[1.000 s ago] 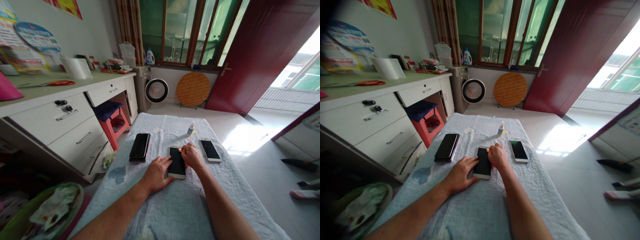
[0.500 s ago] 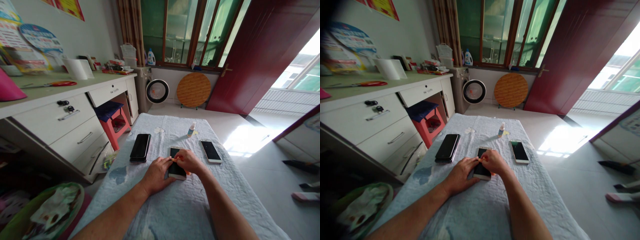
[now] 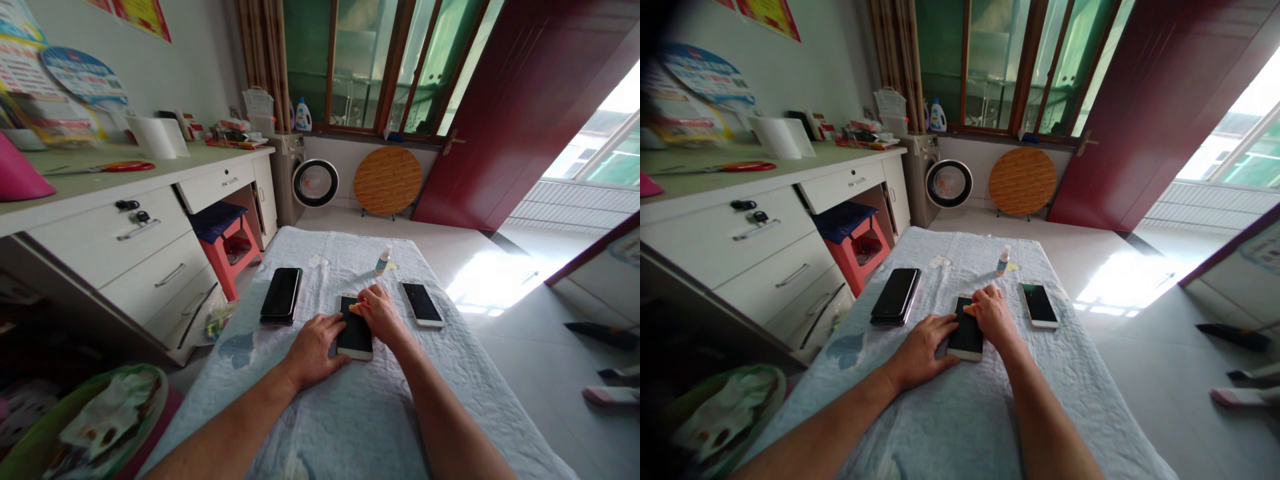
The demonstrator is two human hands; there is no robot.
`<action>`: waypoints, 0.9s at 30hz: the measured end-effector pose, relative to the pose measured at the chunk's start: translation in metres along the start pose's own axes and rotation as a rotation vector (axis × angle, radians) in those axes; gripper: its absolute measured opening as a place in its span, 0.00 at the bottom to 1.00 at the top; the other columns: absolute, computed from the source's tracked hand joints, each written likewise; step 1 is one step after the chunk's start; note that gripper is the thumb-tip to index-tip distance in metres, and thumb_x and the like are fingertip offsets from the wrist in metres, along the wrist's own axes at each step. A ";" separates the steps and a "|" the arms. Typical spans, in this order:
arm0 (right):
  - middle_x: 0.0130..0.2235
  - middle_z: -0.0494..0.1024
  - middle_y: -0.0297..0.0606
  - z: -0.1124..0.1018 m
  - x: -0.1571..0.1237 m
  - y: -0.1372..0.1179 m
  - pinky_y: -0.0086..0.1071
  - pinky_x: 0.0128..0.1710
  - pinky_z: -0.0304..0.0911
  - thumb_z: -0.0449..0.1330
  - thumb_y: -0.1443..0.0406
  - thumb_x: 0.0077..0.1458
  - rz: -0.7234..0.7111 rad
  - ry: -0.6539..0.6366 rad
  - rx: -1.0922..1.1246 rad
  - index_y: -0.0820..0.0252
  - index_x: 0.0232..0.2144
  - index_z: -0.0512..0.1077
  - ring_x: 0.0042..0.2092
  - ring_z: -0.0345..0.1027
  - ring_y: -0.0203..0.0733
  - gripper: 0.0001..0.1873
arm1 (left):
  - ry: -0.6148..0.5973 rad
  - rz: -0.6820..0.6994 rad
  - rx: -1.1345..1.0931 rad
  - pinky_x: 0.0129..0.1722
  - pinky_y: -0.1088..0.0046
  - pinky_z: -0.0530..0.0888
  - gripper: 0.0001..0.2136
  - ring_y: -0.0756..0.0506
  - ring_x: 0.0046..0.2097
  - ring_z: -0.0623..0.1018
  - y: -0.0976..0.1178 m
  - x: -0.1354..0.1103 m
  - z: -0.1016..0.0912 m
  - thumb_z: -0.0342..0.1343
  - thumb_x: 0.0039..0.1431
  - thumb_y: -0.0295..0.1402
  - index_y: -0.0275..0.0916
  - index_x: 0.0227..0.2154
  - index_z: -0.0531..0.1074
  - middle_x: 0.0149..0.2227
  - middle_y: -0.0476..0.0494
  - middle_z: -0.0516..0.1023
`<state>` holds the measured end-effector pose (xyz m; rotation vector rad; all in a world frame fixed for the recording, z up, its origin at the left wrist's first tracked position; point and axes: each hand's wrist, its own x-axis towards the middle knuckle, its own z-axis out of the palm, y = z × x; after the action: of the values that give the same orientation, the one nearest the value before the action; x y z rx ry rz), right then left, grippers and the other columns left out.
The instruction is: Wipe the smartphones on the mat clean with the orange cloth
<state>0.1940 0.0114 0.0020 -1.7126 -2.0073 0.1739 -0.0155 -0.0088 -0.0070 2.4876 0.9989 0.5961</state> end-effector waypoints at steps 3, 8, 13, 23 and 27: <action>0.37 0.70 0.37 -0.005 0.000 -0.003 0.32 0.45 0.57 0.57 0.65 0.59 -0.059 -0.099 0.010 0.58 0.30 0.74 0.41 0.62 0.39 0.08 | -0.004 0.007 -0.002 0.57 0.57 0.64 0.29 0.36 0.56 0.68 0.000 0.000 -0.001 0.65 0.49 0.43 0.38 0.54 0.68 0.58 0.38 0.69; 0.39 0.72 0.38 -0.008 -0.002 0.000 0.34 0.45 0.57 0.58 0.57 0.59 -0.086 -0.115 -0.022 0.54 0.33 0.78 0.41 0.62 0.41 0.11 | -0.004 0.008 0.003 0.57 0.58 0.64 0.29 0.36 0.56 0.68 0.001 0.001 -0.001 0.65 0.49 0.43 0.38 0.53 0.69 0.58 0.38 0.69; 0.37 0.71 0.38 -0.002 -0.001 0.004 0.30 0.43 0.58 0.56 0.59 0.61 -0.047 -0.112 0.021 0.54 0.34 0.78 0.41 0.64 0.39 0.12 | -0.023 -0.006 0.019 0.57 0.58 0.64 0.29 0.36 0.56 0.68 0.003 0.001 -0.003 0.65 0.48 0.40 0.38 0.53 0.68 0.59 0.38 0.68; 0.35 0.69 0.38 0.000 0.009 0.000 0.27 0.37 0.56 0.51 0.61 0.64 0.113 -0.056 -0.150 0.58 0.32 0.77 0.35 0.64 0.36 0.17 | -0.048 -0.005 0.044 0.56 0.58 0.65 0.28 0.36 0.55 0.68 0.005 0.001 -0.006 0.65 0.49 0.42 0.37 0.53 0.69 0.59 0.37 0.68; 0.36 0.69 0.39 0.007 0.020 -0.006 0.28 0.37 0.55 0.49 0.58 0.64 0.096 -0.062 -0.226 0.59 0.30 0.77 0.35 0.64 0.36 0.20 | -0.058 -0.002 0.058 0.56 0.58 0.65 0.28 0.36 0.55 0.68 0.005 0.002 -0.007 0.64 0.51 0.43 0.36 0.53 0.70 0.59 0.37 0.68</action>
<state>0.1840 0.0304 0.0039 -1.9664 -2.0565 0.0334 -0.0146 -0.0095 0.0018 2.5383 1.0101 0.4980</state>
